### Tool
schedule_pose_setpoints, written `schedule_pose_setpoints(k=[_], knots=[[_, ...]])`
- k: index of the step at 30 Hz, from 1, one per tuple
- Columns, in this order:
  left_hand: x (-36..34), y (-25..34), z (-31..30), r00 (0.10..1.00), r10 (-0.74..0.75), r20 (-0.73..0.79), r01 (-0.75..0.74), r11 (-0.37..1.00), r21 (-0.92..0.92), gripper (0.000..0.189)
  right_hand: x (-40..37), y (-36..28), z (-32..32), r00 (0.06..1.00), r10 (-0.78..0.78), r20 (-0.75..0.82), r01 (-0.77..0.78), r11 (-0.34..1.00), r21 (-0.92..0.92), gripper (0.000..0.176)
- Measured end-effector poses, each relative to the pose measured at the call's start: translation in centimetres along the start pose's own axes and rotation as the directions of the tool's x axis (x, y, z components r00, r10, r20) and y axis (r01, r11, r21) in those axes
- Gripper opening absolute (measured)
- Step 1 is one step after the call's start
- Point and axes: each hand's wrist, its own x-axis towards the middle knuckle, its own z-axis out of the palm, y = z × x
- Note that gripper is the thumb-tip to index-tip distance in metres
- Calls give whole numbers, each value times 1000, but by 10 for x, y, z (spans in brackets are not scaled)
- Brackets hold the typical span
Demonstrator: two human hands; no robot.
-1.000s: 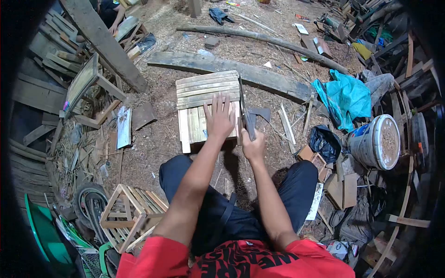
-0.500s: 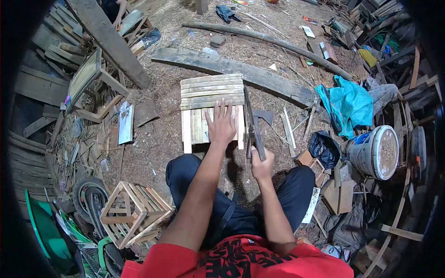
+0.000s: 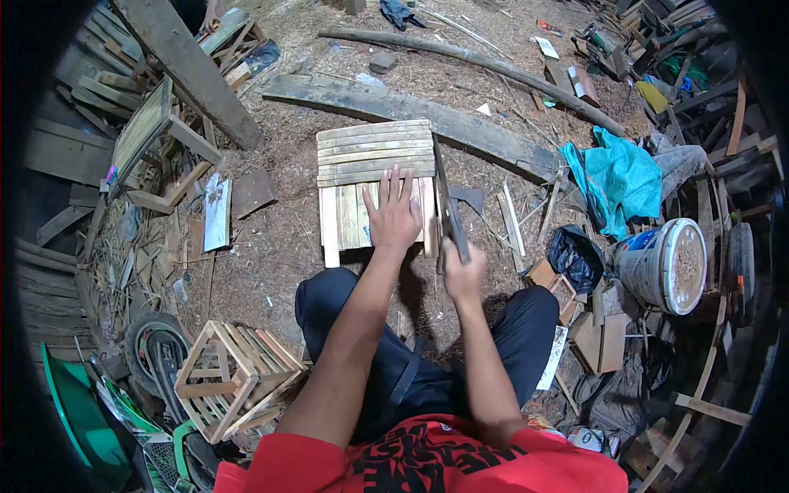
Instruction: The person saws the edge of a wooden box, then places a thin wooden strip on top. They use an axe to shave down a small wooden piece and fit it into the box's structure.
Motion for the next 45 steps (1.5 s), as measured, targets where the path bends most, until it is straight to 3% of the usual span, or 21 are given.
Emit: schedule_pose_setpoints(k=[2, 8, 14, 15, 18, 22, 24, 26, 31, 34, 35, 38, 41, 44, 45], knots=[[-5, 3, 2, 1000, -9, 7, 8, 1000, 12, 63, 36, 6, 16, 1000, 3, 6, -3, 1000, 24, 25], [-2, -1, 2, 1000, -5, 12, 4, 999, 40, 66, -24, -3, -12, 998, -55, -7, 55, 998, -10, 30], [-5, 2, 4, 1000, -15, 21, 14, 999, 53, 66, 43, 6, 24, 998, -19, -60, 20, 1000, 6, 30], [-3, 1, 4, 1000, -16, 16, 15, 998, 58, 66, 43, -1, 23, 996, -71, -46, 70, 997, -15, 29], [-4, -2, 6, 1000, 15, -26, -14, 998, 59, 65, 3, 6, -1, 1000, 12, 4, -12, 1000, 15, 29], [-3, 0, 3, 1000, 8, -29, -6, 998, 62, 65, -18, -12, -5, 999, 9, -31, -10, 1000, -25, 28], [-3, 3, 3, 1000, -5, -22, 6, 999, 54, 64, 15, 6, 19, 995, -72, -71, 65, 993, -97, 27], [-2, 2, 3, 999, -1, -38, 3, 999, 49, 64, 43, 6, 26, 999, -9, -33, 8, 1000, -10, 27], [-5, 3, 2, 1000, -3, -5, 3, 1000, -12, 64, -32, -6, -16, 999, 35, 36, -33, 998, -49, 26], [2, 2, 5, 1000, -13, -11, 13, 999, 41, 64, -17, -10, -7, 998, 48, 27, -50, 998, 49, 28], [2, 2, 4, 1000, -5, -12, 5, 999, 32, 64, 4, 3, 7, 997, -67, -29, 65, 995, -72, 29], [-3, 2, 2, 1000, -4, -7, 4, 1000, 23, 65, 34, -7, 19, 998, 53, 32, -56, 994, 90, 28], [-5, 3, 3, 1000, 5, -6, -5, 1000, 0, 66, -5, 4, -2, 999, -49, 5, 49, 998, 42, 27], [0, 5, 1, 1000, -8, -13, 8, 1000, 9, 65, -34, -6, -18, 1000, 4, -10, -5, 999, -51, 27], [1, 5, -1, 1000, -12, -11, 12, 1000, 15, 65, -28, -11, -16, 997, 72, 15, -73, 995, 69, 27]])
